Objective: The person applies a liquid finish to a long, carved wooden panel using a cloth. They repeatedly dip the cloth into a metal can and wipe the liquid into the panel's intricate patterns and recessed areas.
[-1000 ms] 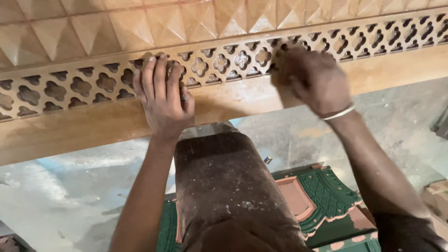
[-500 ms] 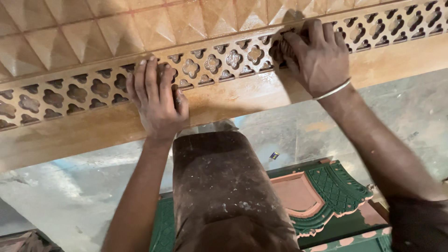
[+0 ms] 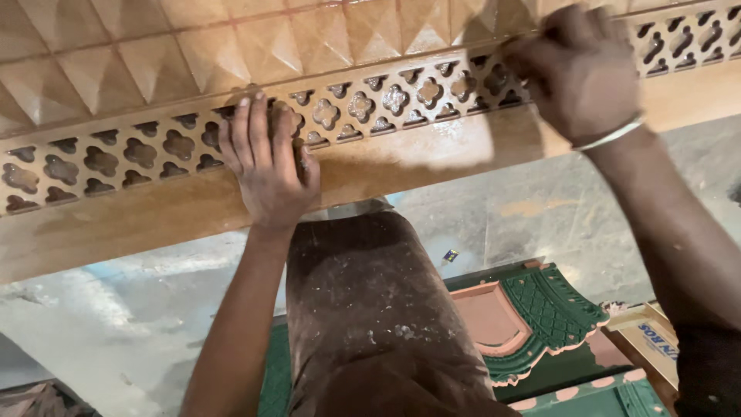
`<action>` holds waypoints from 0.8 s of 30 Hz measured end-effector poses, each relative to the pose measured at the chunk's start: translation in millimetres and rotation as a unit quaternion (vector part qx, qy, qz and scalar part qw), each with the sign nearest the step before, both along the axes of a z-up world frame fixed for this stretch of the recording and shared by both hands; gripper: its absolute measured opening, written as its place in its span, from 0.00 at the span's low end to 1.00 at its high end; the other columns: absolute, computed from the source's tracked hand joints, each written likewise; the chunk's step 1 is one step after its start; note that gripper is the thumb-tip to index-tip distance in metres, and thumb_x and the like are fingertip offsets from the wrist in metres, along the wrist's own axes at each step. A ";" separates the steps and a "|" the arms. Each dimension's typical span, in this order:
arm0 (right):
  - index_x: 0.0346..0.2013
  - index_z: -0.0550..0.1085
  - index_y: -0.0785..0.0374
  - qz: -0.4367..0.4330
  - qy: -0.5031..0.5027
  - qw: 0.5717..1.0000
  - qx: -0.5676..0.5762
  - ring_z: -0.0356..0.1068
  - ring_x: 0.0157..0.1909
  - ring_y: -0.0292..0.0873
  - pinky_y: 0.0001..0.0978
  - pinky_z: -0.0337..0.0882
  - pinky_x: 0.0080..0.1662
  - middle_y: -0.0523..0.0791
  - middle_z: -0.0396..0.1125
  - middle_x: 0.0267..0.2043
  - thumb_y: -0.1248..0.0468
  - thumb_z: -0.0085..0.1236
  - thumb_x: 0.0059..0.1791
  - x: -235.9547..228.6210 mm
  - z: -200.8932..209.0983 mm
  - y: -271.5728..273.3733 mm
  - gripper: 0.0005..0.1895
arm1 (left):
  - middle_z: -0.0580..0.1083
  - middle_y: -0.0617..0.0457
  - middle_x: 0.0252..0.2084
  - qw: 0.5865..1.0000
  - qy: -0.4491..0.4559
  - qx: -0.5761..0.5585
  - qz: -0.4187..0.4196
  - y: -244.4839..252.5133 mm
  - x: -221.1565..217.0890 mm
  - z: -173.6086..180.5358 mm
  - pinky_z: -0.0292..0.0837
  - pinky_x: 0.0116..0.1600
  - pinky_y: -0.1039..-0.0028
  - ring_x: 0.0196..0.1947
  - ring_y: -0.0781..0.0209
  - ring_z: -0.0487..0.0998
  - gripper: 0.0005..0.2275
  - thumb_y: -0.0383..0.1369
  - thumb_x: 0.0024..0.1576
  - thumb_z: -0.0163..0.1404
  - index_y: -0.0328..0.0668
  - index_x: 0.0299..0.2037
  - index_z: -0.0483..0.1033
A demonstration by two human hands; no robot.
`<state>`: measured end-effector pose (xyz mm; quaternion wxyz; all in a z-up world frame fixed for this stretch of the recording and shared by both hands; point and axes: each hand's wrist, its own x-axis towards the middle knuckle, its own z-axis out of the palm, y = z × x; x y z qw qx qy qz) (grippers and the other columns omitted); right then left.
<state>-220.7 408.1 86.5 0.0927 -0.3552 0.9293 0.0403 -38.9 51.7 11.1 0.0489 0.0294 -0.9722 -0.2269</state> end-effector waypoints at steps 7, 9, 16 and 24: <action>0.56 0.79 0.36 0.083 0.107 0.977 0.163 0.67 0.51 0.44 0.37 0.70 0.52 0.45 0.68 0.50 0.58 0.62 0.52 26.9 -36.2 1.9 0.17 | 0.63 0.35 0.70 1.000 -0.007 0.014 -0.005 -0.4 1.1 7.0 0.44 0.76 0.42 0.73 0.37 0.58 0.23 0.35 0.59 0.49 0.31 0.63 0.72; 0.57 0.78 0.36 0.068 0.107 0.983 0.136 0.67 0.50 0.45 0.37 0.70 0.52 0.45 0.69 0.51 0.62 0.62 0.56 25.3 -20.8 10.1 0.17 | 0.63 0.35 0.71 1.000 -0.010 0.023 0.001 1.1 -2.8 5.7 0.44 0.76 0.42 0.73 0.37 0.58 0.23 0.35 0.58 0.49 0.31 0.63 0.71; 0.56 0.71 0.68 -0.429 -0.278 0.837 -0.195 0.73 0.44 0.41 0.32 0.74 0.48 0.50 0.72 0.45 0.65 0.59 0.52 103.9 41.1 20.4 0.18 | 0.64 0.37 0.70 0.999 0.011 0.044 -0.007 -5.4 0.0 0.3 0.44 0.76 0.41 0.73 0.38 0.58 0.22 0.34 0.58 0.50 0.34 0.63 0.71; 0.62 0.68 0.66 -0.537 -0.534 0.303 -0.578 0.71 0.54 0.51 0.50 0.75 0.57 0.52 0.70 0.54 0.61 0.67 0.45 213.9 -11.4 -23.0 0.33 | 0.67 0.40 0.68 0.990 0.077 0.116 0.007 -10.6 2.0 2.2 0.49 0.76 0.42 0.72 0.38 0.61 0.19 0.30 0.60 0.49 0.35 0.61 0.71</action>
